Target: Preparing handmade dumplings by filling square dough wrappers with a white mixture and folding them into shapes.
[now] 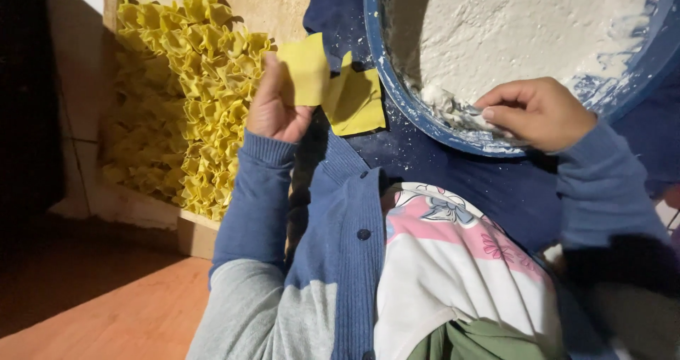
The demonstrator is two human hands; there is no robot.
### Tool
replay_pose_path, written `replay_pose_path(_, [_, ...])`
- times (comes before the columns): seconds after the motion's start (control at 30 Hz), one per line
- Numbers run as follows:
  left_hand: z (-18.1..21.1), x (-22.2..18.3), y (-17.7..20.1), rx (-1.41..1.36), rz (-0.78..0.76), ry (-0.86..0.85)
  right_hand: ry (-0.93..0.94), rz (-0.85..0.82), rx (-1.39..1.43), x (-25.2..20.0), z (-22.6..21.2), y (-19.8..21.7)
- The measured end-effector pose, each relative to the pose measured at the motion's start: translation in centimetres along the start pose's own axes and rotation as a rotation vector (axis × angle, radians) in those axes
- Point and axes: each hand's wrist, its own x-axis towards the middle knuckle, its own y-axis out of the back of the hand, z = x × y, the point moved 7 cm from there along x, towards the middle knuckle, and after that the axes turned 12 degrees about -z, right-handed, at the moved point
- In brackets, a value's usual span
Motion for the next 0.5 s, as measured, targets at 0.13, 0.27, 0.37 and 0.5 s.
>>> replay_pose_path(0.13, [-1.4,0.3,-2.2,0.106,0.053,-0.028,0.121,0.097,0.021,-0.3,-3.9,-2.8])
replay_pose_path(0.27, [-5.3,1.3,-5.5,0.201,-0.091,0.044,0.406,0.366,-0.078,-0.8,-8.1,-5.2])
replay_pose_path(0.37, [-8.8,2.0,-4.9,0.082,-0.042,0.034,0.625,0.52,-0.221,-0.7,-10.0,-6.3])
replay_pose_path(0.5, [-11.5,2.1,-2.3,-0.062,0.051,0.044,0.758,0.672,-0.316,-0.8,-10.0,-7.1])
